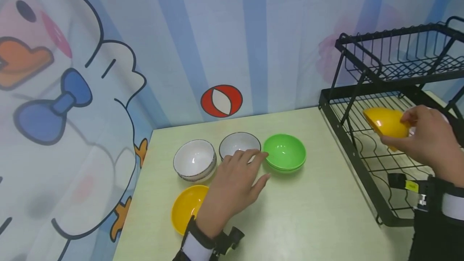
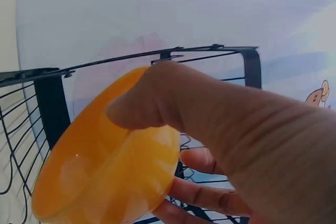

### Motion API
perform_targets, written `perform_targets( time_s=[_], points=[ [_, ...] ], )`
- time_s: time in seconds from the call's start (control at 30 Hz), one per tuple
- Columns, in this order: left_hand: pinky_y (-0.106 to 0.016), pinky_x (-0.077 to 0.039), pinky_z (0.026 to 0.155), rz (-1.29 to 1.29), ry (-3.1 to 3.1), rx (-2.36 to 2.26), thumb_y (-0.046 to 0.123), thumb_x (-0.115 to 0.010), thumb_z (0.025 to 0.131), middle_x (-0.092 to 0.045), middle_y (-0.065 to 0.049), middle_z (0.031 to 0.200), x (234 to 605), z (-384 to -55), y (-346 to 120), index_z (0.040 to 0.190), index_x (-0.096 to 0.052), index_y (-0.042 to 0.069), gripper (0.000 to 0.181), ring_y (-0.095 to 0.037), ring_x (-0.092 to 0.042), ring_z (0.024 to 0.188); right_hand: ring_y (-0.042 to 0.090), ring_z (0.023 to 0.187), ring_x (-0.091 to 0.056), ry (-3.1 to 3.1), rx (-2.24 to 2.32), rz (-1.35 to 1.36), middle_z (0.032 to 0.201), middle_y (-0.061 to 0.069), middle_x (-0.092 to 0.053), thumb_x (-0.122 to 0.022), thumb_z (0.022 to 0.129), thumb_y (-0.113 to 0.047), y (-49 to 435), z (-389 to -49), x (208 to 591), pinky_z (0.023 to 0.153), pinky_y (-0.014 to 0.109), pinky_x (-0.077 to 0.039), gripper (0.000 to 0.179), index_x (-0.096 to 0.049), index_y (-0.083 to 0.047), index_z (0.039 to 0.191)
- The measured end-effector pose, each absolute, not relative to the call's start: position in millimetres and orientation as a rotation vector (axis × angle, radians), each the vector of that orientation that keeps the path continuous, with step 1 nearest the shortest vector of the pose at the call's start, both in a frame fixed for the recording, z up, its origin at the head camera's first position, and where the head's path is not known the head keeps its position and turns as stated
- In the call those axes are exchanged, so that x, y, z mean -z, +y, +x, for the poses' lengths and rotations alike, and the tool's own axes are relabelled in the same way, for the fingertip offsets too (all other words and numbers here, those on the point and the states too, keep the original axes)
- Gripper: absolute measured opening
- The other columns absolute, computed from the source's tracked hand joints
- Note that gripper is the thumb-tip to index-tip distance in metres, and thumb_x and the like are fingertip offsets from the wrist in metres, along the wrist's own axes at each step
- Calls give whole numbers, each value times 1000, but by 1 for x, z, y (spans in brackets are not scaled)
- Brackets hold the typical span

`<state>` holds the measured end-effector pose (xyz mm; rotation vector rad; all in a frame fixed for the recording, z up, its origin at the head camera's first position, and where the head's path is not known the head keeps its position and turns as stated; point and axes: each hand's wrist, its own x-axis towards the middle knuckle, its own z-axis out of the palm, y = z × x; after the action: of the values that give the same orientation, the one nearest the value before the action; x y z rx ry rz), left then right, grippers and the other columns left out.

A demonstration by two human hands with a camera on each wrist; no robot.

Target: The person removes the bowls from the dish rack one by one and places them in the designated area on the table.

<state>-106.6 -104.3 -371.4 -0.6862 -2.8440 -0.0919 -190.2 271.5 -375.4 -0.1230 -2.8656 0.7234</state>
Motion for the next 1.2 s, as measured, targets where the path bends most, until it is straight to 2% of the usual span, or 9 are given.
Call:
perform_targets(
  time_s=[0.33, 0.7, 0.93, 1.2],
  points=[
    [-44, -52, 99, -625, -2871, 113, 42, -57, 99, -60, -1, 138, 368, -105, -114, 139, -54, 20, 46, -24, -59, 121, 52, 97, -37, -2890, -730, -43, 115, 41, -40, -80, 77, -9, 262, -187, 367, 79, 63, -50, 61, -42, 21, 114],
    [-41, -54, 93, -540, -2847, 147, 41, -62, 97, -61, -3, 136, 364, -107, -130, 139, -55, 18, 48, -24, -60, 121, 49, 92, -43, -2907, -695, 114, 110, 39, -47, -84, 74, -15, 243, -184, 357, 73, 57, -53, 64, -46, 17, 113],
    [-42, -55, 90, -508, -2803, 153, 38, -64, 96, -61, -4, 136, 362, -108, -137, 139, -54, 16, 50, -25, -62, 116, 51, 97, -45, -2908, -728, 176, 114, 37, -48, -84, 75, -18, 237, -182, 354, 79, 61, -53, 65, -45, 15, 116],
    [-45, -55, 92, -428, -2812, 203, 39, -66, 94, -51, -7, 148, 359, -110, -141, 147, -44, 16, 61, -28, -58, 124, 55, 108, -48, -2947, -815, 218, 124, 38, -48, -82, 79, -24, 218, -182, 350, 87, 67, -50, 70, -43, 13, 124]
  ],
)
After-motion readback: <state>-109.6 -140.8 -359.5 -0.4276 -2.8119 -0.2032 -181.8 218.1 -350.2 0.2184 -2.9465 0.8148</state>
